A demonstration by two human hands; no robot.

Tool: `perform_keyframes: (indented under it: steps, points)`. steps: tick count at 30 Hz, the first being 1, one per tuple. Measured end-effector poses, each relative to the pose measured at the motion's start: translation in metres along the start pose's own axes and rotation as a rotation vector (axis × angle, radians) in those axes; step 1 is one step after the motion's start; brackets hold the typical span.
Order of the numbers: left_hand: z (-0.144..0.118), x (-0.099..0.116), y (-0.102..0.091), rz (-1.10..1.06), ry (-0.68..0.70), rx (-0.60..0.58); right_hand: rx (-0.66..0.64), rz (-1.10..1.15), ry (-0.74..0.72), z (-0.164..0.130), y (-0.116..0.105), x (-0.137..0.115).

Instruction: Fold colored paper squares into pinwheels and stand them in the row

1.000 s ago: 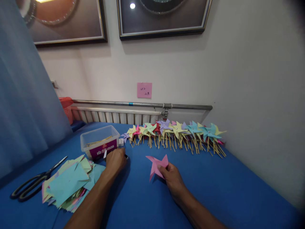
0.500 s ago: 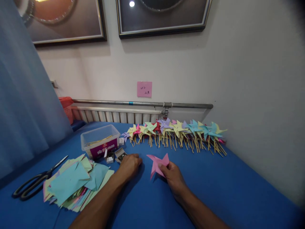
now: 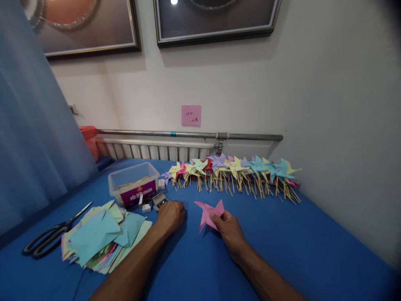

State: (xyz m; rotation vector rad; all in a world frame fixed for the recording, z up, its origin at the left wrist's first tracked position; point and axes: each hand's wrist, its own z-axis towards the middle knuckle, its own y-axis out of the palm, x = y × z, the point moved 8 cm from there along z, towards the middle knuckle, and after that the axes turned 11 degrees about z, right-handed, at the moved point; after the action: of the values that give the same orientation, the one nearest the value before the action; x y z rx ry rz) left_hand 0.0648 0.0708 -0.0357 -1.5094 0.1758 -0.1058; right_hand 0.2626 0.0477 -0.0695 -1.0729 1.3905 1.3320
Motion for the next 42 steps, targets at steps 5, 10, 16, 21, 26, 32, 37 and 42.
perform_keyframes:
  steps: [5,10,16,21,26,32,37,42]
  points:
    - [-0.001,0.009,0.001,0.001,0.080,0.041,-0.010,0.019,-0.002,0.000,0.000,0.000]
    - [-0.002,0.015,0.000,-0.031,0.115,0.039,0.004,0.035,-0.004,-0.002,0.002,-0.003]
    - [-0.003,0.015,-0.001,-0.060,0.098,0.044,0.010,0.041,0.009,0.000,0.001,-0.001]
    - [-0.002,0.011,-0.001,-0.086,0.070,0.054,0.016,0.051,0.019,0.002,-0.001,0.002]
    - [-0.003,0.015,-0.005,-0.109,0.117,0.047,0.036,0.025,0.008,0.000,-0.003,0.000]
    - [-0.008,0.028,-0.009,-0.042,0.185,0.042,0.022,0.034,0.023,0.000,-0.001,0.000]
    - [-0.010,0.033,-0.008,0.041,0.187,0.054,0.032,0.045,0.020,0.001,-0.002,0.001]
    - [-0.008,0.036,-0.003,0.093,0.190,0.037,0.020,0.012,-0.013,0.002,-0.004,0.001]
